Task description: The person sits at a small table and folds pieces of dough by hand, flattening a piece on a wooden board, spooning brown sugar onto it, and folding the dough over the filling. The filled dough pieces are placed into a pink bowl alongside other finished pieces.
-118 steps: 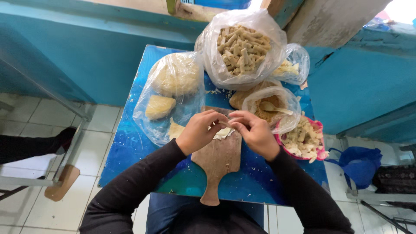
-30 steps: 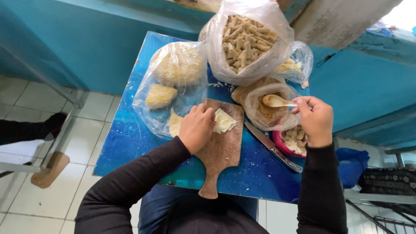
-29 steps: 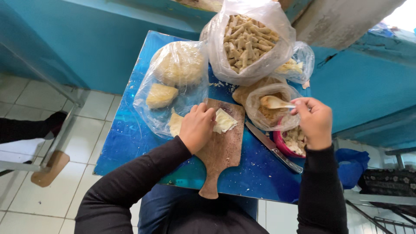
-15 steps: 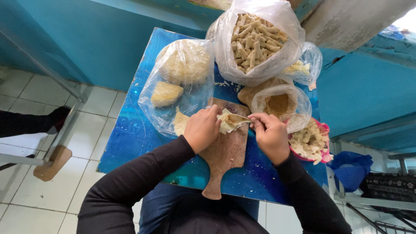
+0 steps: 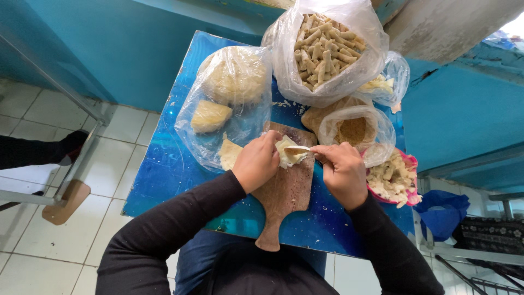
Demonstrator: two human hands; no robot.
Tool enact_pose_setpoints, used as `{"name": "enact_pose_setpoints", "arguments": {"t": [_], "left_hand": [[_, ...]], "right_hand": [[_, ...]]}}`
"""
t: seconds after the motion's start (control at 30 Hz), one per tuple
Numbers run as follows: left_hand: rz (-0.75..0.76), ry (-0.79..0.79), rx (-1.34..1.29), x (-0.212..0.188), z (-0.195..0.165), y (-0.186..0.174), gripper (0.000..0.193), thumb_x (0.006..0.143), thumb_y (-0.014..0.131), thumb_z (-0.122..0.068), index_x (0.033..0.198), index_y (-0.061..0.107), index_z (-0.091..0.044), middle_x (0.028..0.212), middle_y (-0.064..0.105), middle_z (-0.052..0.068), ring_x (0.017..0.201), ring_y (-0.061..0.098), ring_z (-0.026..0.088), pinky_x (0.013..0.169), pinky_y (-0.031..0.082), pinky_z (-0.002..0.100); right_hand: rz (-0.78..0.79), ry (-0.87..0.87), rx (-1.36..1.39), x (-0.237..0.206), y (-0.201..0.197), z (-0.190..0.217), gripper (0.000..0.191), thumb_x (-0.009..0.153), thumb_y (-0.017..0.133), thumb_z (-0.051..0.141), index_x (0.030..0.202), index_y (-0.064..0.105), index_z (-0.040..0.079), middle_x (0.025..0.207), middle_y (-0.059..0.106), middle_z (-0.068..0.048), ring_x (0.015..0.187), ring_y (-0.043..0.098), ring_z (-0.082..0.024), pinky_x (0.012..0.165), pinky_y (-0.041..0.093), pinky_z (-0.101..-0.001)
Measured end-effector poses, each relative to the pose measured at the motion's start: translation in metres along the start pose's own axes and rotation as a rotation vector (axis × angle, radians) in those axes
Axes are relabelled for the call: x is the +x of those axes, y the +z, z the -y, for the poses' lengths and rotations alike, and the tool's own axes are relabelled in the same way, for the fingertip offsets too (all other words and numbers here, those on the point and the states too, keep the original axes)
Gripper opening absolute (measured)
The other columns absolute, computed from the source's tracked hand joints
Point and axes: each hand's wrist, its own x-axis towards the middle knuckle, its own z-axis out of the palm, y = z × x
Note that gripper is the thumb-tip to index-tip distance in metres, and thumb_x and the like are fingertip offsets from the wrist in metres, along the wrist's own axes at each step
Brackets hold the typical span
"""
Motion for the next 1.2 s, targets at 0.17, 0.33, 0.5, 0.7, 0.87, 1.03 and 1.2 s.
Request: {"name": "enact_pose_setpoints", "arguments": {"t": [0.17,0.33,0.5,0.7,0.87,1.03,1.2], "left_hand": [[-0.005,-0.008,-0.029,0.0,0.0,0.001,0.028,0.089,0.059,-0.005,0.117,0.055,-0.003,0.092,0.067,0.015,0.087,0.067,0.035,0.078,0.052,0.047],[0.003,-0.013,-0.043,0.0,-0.002,0.0,0.03,0.089,0.061,-0.005,0.119,0.055,-0.003,0.091,0.067,0.015,0.085,0.067,0.035,0.077,0.053,0.046],[0.013,-0.016,-0.089,0.001,-0.007,-0.002,0.032,0.089,0.062,-0.005,0.12,0.055,-0.004,0.092,0.066,0.014,0.085,0.068,0.033,0.077,0.054,0.044],[0.024,-0.041,-0.133,0.0,-0.012,-0.001,0.031,0.092,0.062,-0.006,0.123,0.054,-0.005,0.09,0.067,0.014,0.085,0.068,0.034,0.076,0.054,0.044],[-0.005,-0.036,-0.132,-0.001,-0.014,0.002,0.026,0.099,0.057,-0.006,0.125,0.055,-0.005,0.093,0.068,0.019,0.09,0.067,0.039,0.079,0.052,0.047],[0.007,-0.01,-0.165,0.0,-0.012,0.003,0.029,0.095,0.054,-0.004,0.124,0.054,-0.004,0.09,0.069,0.015,0.09,0.068,0.037,0.08,0.053,0.047],[0.019,-0.01,-0.167,0.0,-0.011,0.005,0.03,0.092,0.057,-0.003,0.122,0.056,-0.004,0.089,0.069,0.015,0.089,0.068,0.037,0.078,0.053,0.046]], "right_hand": [[0.015,-0.035,-0.034,0.0,-0.002,0.002,0.025,0.082,0.067,-0.004,0.101,0.078,0.01,0.088,0.075,-0.006,0.082,0.063,-0.029,0.077,0.049,-0.0389],[-0.023,0.138,0.093,-0.003,-0.003,-0.006,0.021,0.089,0.063,-0.001,0.104,0.075,0.009,0.088,0.073,-0.008,0.081,0.067,-0.024,0.074,0.053,-0.0341],[-0.191,0.278,-0.064,-0.003,-0.032,-0.042,0.011,0.106,0.063,0.012,0.105,0.074,0.009,0.089,0.07,-0.01,0.08,0.067,-0.026,0.073,0.051,-0.0374],[-0.147,0.212,-0.594,0.001,-0.055,-0.061,0.008,0.098,0.071,0.016,0.098,0.078,0.014,0.1,0.072,-0.007,0.095,0.06,-0.031,0.083,0.047,-0.0464],[-0.223,0.053,-0.625,0.004,-0.034,-0.035,0.03,0.084,0.076,0.021,0.111,0.078,0.009,0.113,0.068,-0.014,0.103,0.056,-0.034,0.085,0.045,-0.0481],[0.003,0.08,-0.105,-0.002,0.019,-0.013,0.009,0.092,0.073,0.017,0.098,0.075,0.011,0.098,0.07,-0.009,0.095,0.061,-0.031,0.085,0.048,-0.0421],[0.088,0.093,-0.151,-0.006,0.047,-0.016,0.013,0.085,0.077,0.02,0.091,0.073,0.009,0.09,0.068,-0.012,0.092,0.062,-0.035,0.08,0.049,-0.0432]]}}
